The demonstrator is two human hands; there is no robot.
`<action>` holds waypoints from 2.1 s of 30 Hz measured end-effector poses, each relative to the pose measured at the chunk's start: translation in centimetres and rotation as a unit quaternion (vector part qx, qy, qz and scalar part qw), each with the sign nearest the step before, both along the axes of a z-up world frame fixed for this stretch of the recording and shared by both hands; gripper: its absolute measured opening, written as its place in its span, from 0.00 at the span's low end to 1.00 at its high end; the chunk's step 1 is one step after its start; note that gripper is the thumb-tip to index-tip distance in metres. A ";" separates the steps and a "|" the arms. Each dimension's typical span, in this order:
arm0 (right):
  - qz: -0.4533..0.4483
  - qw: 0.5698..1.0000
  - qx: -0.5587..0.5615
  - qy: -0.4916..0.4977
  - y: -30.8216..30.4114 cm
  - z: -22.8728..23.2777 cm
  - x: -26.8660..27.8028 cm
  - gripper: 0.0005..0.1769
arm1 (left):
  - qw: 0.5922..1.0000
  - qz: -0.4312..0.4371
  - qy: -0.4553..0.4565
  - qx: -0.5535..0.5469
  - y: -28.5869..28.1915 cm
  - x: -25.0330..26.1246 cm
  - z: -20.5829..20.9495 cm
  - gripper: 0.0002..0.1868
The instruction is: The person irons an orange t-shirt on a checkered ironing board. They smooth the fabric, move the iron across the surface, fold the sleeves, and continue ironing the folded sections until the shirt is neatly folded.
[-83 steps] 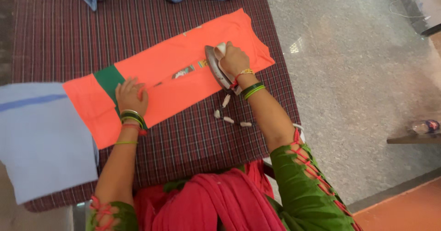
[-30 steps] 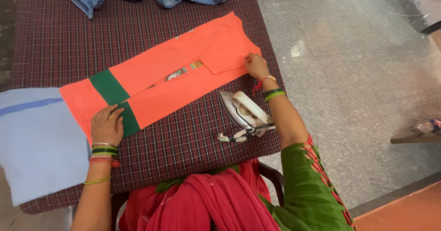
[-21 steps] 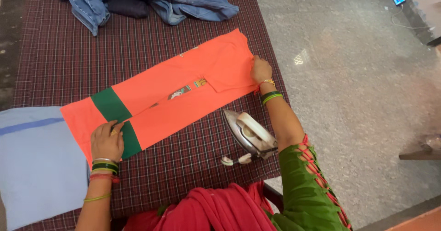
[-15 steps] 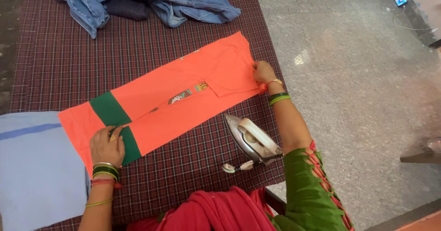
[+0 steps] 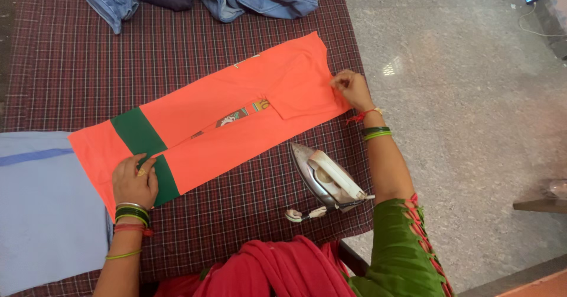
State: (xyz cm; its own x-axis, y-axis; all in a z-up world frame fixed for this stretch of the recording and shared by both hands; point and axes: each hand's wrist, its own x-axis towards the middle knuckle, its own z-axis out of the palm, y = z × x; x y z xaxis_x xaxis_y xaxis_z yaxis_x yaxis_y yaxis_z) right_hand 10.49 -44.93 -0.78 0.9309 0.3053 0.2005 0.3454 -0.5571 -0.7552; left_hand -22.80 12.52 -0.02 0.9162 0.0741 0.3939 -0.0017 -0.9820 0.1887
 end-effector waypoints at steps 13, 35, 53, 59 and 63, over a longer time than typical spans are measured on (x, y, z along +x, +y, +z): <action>-0.047 0.988 -0.036 -0.146 1.5 2.2 -1.4 0.04 | 1.000 0.010 0.006 -0.014 -0.3 0.1 0.2 0.13; -0.037 0.997 0.027 0.056 1.4 2.3 -1.6 0.19 | 1.000 0.007 -0.009 -0.020 -0.4 0.2 0.6 0.14; -0.231 0.970 0.059 0.039 7.5 -4.1 17.4 0.12 | 0.997 0.040 -0.007 -0.067 6.3 16.8 -1.6 0.13; -0.178 0.981 0.054 0.048 6.1 -3.1 16.1 0.17 | 0.995 0.050 -0.015 -0.082 6.5 16.8 -2.5 0.11; -0.080 0.995 -0.045 -0.038 2.6 -0.3 10.7 0.12 | 0.998 0.024 -0.054 -0.017 5.6 16.4 -1.2 0.07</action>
State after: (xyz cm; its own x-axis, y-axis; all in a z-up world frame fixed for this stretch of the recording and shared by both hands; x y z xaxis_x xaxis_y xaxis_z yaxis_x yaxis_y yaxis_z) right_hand 21.23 -42.31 -1.09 0.9526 0.1734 0.2498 0.2997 -0.6742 -0.6750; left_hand -6.44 18.13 -1.22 0.8640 0.1322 0.4859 0.0241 -0.9747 0.2224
